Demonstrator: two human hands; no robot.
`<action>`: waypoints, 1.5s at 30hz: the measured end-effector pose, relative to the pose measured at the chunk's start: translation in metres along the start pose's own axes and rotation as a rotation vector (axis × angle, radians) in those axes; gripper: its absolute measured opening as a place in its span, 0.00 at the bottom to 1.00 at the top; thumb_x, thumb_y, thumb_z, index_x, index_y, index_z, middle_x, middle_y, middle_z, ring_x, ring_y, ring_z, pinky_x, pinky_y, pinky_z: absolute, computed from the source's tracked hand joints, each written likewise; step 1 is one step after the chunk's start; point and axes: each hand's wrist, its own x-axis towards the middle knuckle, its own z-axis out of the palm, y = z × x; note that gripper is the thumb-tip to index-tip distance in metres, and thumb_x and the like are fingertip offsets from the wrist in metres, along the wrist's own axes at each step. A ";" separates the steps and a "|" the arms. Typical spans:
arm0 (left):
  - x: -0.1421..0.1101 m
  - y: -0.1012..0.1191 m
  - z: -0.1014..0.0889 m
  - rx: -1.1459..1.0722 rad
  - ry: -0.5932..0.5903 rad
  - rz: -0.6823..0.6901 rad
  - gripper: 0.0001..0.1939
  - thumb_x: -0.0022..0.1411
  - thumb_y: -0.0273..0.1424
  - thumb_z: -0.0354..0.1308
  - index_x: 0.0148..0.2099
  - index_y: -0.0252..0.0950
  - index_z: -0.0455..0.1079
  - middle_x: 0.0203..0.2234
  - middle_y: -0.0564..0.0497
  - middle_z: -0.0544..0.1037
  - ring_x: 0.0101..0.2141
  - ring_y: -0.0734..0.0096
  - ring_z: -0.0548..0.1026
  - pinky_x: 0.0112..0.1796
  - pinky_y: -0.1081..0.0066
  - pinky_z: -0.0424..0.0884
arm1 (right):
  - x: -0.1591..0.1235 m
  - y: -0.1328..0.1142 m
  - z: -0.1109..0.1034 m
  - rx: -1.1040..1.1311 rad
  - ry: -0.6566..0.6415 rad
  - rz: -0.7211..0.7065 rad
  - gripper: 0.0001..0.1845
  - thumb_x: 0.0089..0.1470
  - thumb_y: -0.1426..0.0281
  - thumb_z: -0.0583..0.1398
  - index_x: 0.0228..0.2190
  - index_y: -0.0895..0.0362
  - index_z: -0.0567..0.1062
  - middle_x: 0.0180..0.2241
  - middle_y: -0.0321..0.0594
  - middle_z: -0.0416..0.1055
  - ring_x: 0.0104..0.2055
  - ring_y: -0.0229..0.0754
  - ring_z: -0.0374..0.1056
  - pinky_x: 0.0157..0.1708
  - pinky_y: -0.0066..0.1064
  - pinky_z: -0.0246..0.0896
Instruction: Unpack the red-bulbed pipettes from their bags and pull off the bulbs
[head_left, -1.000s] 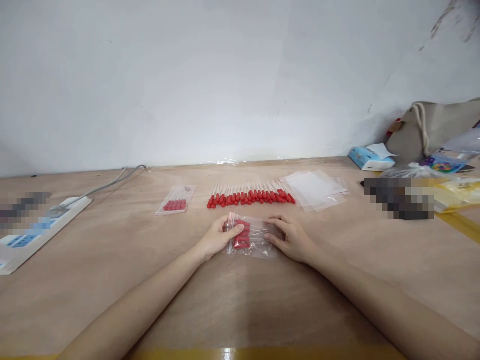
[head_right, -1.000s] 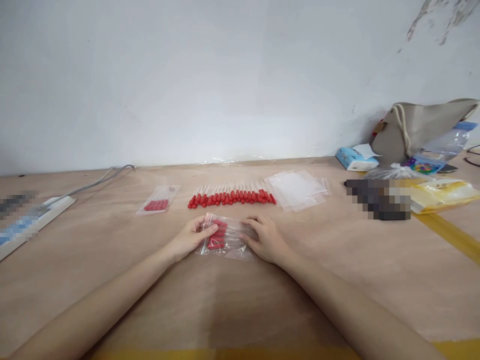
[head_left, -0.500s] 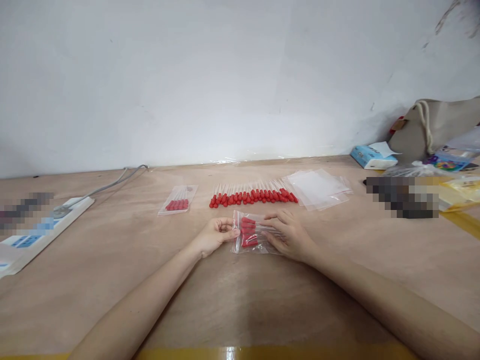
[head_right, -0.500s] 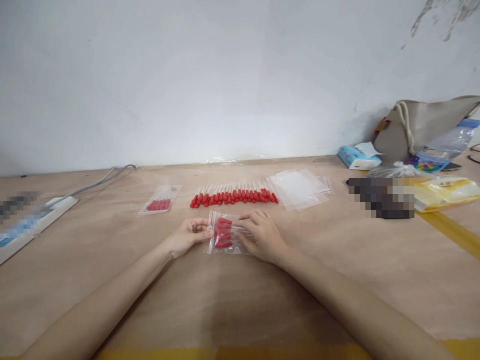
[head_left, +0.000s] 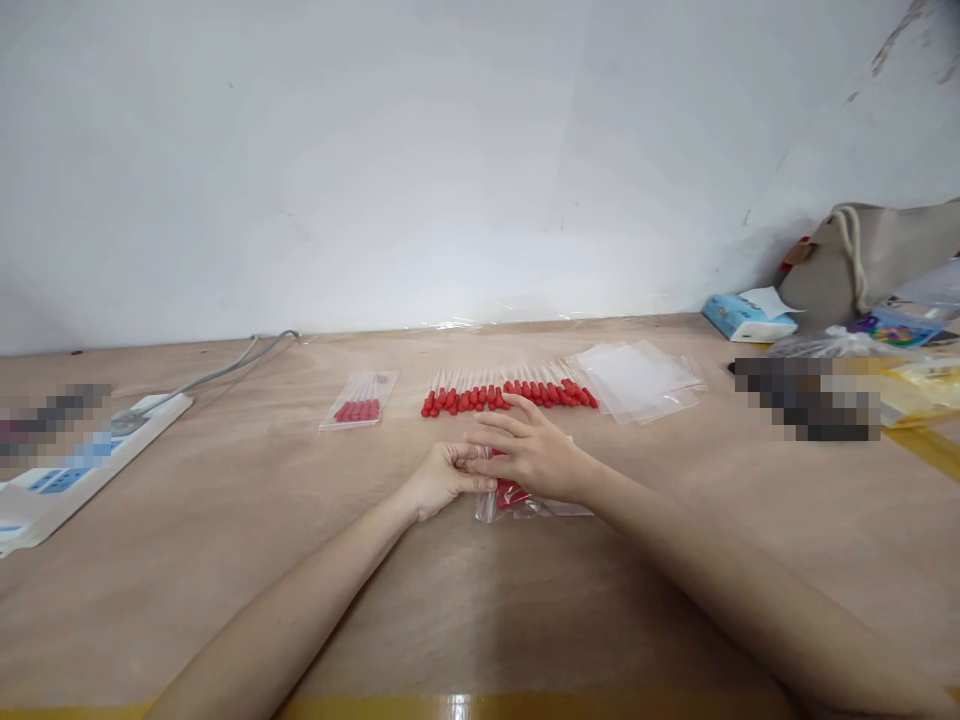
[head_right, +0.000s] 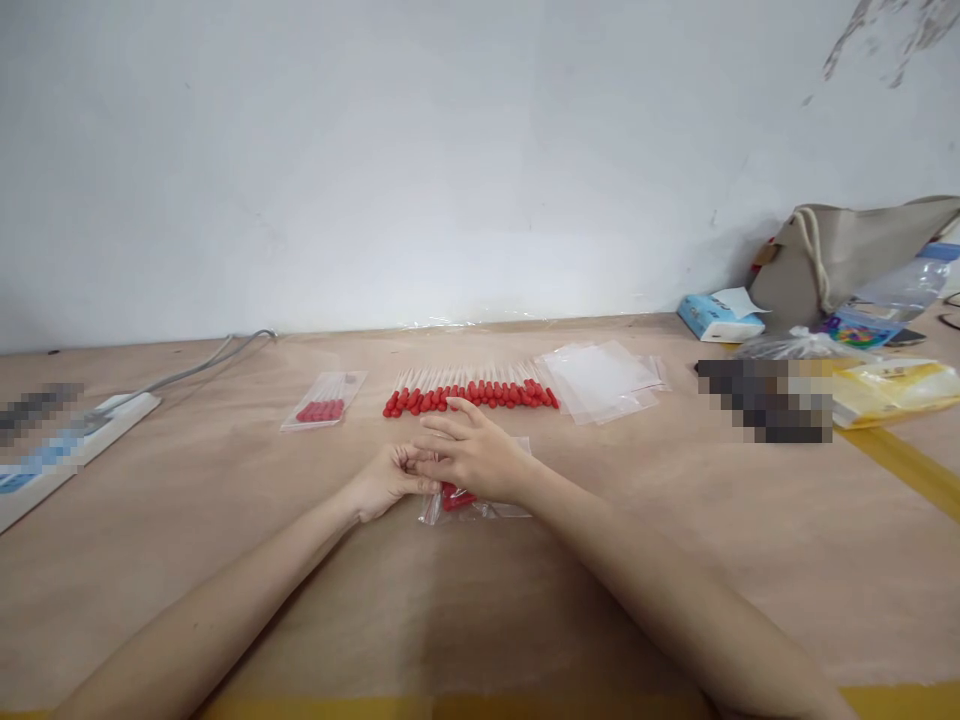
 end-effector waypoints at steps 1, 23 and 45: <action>0.000 -0.001 0.000 0.018 -0.001 -0.007 0.21 0.34 0.30 0.70 0.35 0.31 0.72 0.24 0.52 0.76 0.27 0.73 0.73 0.33 0.73 0.67 | -0.001 0.001 -0.001 -0.007 -0.001 -0.038 0.12 0.56 0.71 0.52 0.39 0.48 0.71 0.48 0.33 0.67 0.54 0.43 0.54 0.55 0.50 0.40; -0.006 -0.013 -0.007 1.327 0.214 1.146 0.07 0.57 0.28 0.54 0.37 0.41 0.71 0.33 0.52 0.76 0.37 0.70 0.69 0.38 0.67 0.64 | -0.026 0.001 0.013 0.079 0.151 0.161 0.09 0.54 0.73 0.53 0.31 0.51 0.73 0.34 0.32 0.74 0.41 0.36 0.62 0.48 0.39 0.50; 0.000 -0.006 -0.023 1.454 -0.098 1.257 0.09 0.58 0.20 0.48 0.35 0.34 0.69 0.37 0.46 0.76 0.47 0.68 0.70 0.49 0.68 0.66 | -0.027 0.006 0.011 0.184 0.059 0.160 0.10 0.54 0.77 0.50 0.32 0.54 0.70 0.38 0.33 0.73 0.43 0.37 0.62 0.52 0.40 0.46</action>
